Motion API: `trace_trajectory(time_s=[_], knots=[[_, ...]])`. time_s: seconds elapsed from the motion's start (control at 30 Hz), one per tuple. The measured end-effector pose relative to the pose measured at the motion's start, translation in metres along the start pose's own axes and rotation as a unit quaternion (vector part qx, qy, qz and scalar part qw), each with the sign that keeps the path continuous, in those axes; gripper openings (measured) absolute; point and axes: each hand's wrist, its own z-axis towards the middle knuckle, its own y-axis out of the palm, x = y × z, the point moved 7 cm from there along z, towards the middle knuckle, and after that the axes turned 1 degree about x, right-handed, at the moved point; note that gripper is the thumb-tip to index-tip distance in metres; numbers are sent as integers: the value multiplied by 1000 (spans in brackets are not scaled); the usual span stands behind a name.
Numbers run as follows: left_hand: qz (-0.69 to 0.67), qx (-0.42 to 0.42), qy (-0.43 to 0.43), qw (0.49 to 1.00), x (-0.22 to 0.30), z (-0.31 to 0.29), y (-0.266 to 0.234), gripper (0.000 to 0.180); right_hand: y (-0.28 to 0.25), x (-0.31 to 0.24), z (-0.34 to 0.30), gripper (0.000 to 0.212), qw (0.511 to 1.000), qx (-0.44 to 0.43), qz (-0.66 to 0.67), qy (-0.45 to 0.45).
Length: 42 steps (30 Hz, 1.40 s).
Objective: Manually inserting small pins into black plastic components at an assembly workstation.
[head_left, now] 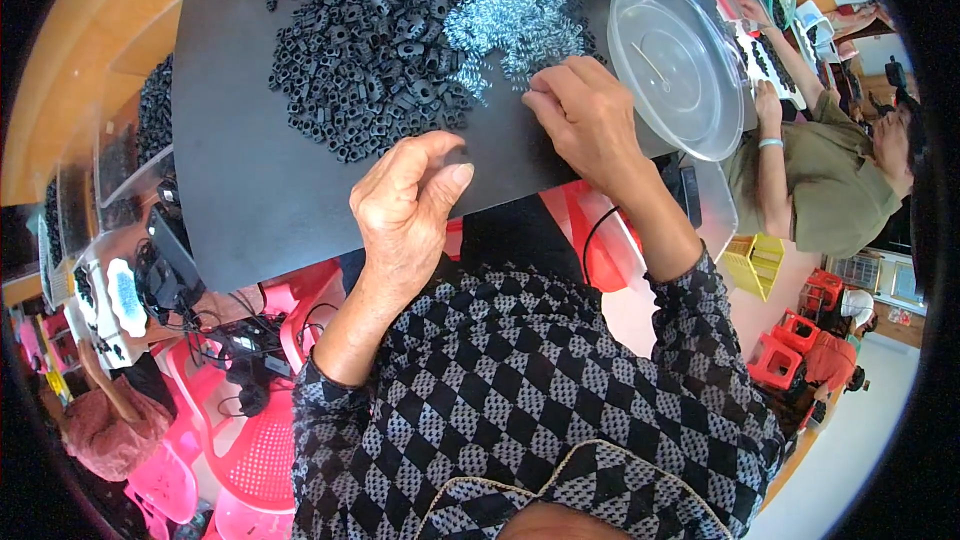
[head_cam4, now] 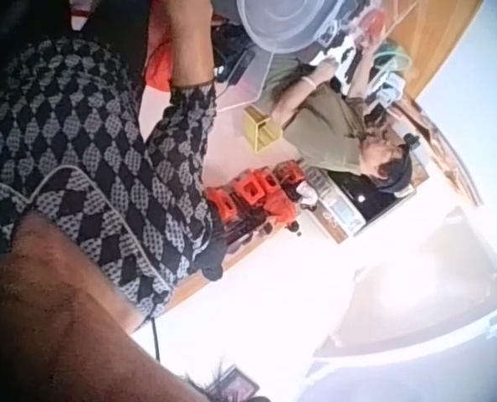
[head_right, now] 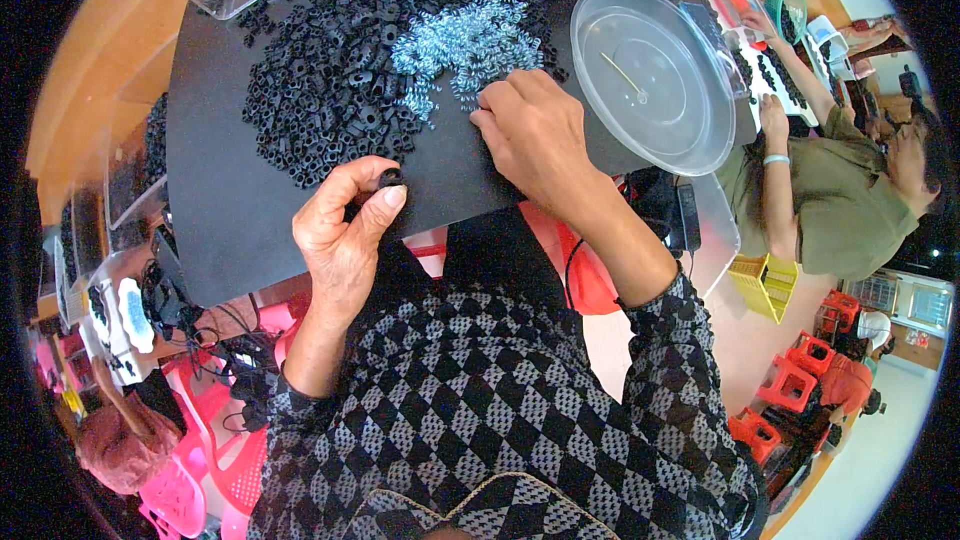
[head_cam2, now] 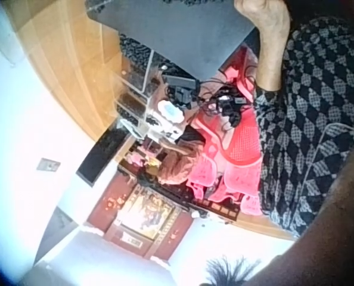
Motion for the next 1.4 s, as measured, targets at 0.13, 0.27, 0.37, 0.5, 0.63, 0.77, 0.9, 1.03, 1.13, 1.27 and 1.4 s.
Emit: trace_trajectory(time_s=[0.13,0.27,0.37,0.5,0.63,0.77,0.9,1.03,1.13,1.27,1.4], knots=[[-8,-10,-27,1000,-1,0,2,18,4,-2,0,12,1000,-6,3,11],[-4,-10,-22,1000,-2,-2,2,19,8,-4,2,10,1000,10,5,-17],[-7,-13,-11,1000,1,0,1,19,9,-6,5,9,1000,10,8,-21],[-21,-3,-29,999,2,1,-2,19,4,-13,6,6,997,-11,77,-4],[-14,-19,-26,999,2,1,-3,20,-9,-34,1,10,956,-97,255,111],[4,-21,37,999,11,3,-1,20,-2,-38,3,15,896,-195,355,184],[40,-29,94,994,17,2,1,21,7,-37,-2,16,847,-249,408,231],[52,-42,114,991,21,3,4,24,14,-32,-9,11,820,-253,440,262],[40,-34,95,994,24,1,2,20,14,-36,-9,18,823,-243,441,263],[-21,-32,13,999,20,1,1,17,24,-31,-23,30,803,-230,473,282],[-55,-43,-1,998,16,-2,6,18,20,-26,-32,22,815,-232,442,293]])
